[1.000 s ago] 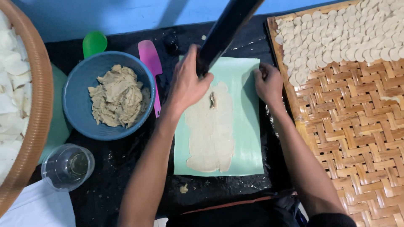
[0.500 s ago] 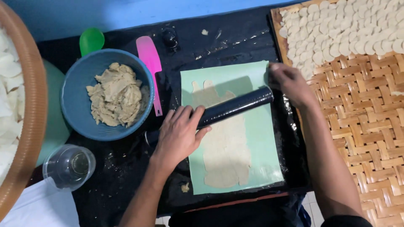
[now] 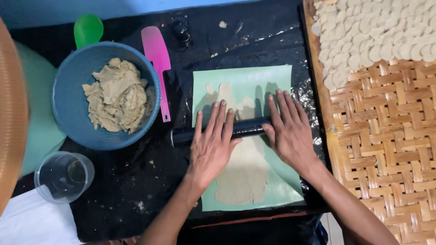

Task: Rolling out snack dough on a flat surface using a rolling pin and placing the pieces on a woven drying tray.

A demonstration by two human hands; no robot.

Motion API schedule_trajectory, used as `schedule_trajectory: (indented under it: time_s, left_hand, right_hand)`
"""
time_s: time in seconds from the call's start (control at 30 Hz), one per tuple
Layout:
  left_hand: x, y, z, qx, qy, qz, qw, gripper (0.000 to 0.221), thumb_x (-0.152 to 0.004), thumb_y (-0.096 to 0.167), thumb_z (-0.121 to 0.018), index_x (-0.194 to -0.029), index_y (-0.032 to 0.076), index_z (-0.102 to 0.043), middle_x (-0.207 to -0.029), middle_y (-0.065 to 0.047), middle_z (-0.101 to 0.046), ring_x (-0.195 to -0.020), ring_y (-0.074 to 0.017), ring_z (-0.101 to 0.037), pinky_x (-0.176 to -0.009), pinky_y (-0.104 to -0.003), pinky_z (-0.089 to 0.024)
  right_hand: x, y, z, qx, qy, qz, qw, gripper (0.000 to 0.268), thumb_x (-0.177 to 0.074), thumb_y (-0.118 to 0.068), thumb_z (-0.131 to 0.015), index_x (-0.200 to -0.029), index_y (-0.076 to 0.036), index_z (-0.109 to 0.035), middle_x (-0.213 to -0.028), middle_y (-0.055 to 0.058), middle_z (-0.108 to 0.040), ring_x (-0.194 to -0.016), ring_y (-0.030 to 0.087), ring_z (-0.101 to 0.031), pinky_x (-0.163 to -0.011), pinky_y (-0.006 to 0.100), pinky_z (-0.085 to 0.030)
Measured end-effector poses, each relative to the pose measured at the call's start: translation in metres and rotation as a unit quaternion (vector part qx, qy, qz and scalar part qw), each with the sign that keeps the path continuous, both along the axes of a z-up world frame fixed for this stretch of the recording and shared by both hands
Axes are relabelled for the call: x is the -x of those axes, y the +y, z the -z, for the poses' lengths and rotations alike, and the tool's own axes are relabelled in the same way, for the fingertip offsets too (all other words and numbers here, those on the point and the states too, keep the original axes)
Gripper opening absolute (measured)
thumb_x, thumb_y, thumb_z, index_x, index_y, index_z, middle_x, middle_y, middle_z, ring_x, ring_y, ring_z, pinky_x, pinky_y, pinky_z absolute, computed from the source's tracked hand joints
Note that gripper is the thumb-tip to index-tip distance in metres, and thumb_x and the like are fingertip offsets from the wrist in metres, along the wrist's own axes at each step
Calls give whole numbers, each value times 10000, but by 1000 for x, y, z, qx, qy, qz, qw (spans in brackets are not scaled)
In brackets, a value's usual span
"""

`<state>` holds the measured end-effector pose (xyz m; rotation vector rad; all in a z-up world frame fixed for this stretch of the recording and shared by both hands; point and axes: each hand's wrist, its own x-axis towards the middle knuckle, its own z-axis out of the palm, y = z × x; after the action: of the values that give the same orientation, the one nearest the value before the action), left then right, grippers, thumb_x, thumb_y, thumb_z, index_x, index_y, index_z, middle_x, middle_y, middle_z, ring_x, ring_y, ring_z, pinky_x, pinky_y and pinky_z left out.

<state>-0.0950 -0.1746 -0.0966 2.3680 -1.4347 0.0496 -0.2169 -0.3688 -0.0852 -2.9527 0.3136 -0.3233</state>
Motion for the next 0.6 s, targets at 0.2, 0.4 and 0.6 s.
schedule_trajectory:
  time_s: [0.2, 0.4, 0.6]
  left_hand:
    - [-10, -15, 10, -28, 46, -23, 998, 820, -998, 498, -535, -1517, -115, -369, -1632, -261, -287, -1556, -351, -227, -1249, -615, -113]
    - [-45, -45, 5, -42, 18, -66, 997, 761, -1079, 480, -438, -1574, -85, -312, -1682, -254, -242, -1587, -365, -181, -1253, -625, -106]
    - [-36, -41, -5, -10, 12, -75, 997, 808, -1038, 470, -502, -1585, -72, -257, -1678, -266, -190, -1576, -398, -150, -1247, -643, -102]
  right_hand:
    - [-3, -5, 6, -31, 32, 25, 999, 648, -1067, -350, -428, -1561, 66, -373, -1620, 278, -365, -1520, 408, -331, -1233, 528, -258]
    - [-46, -29, 3, -42, 67, 46, 996, 614, -1098, -350, -380, -1593, 13, -357, -1663, 288, -272, -1551, 430, -240, -1247, 546, -202]
    - [-36, -17, 5, -31, 27, 54, 998, 648, -1093, -351, -383, -1624, 12, -312, -1670, 333, -231, -1563, 484, -190, -1260, 577, -160]
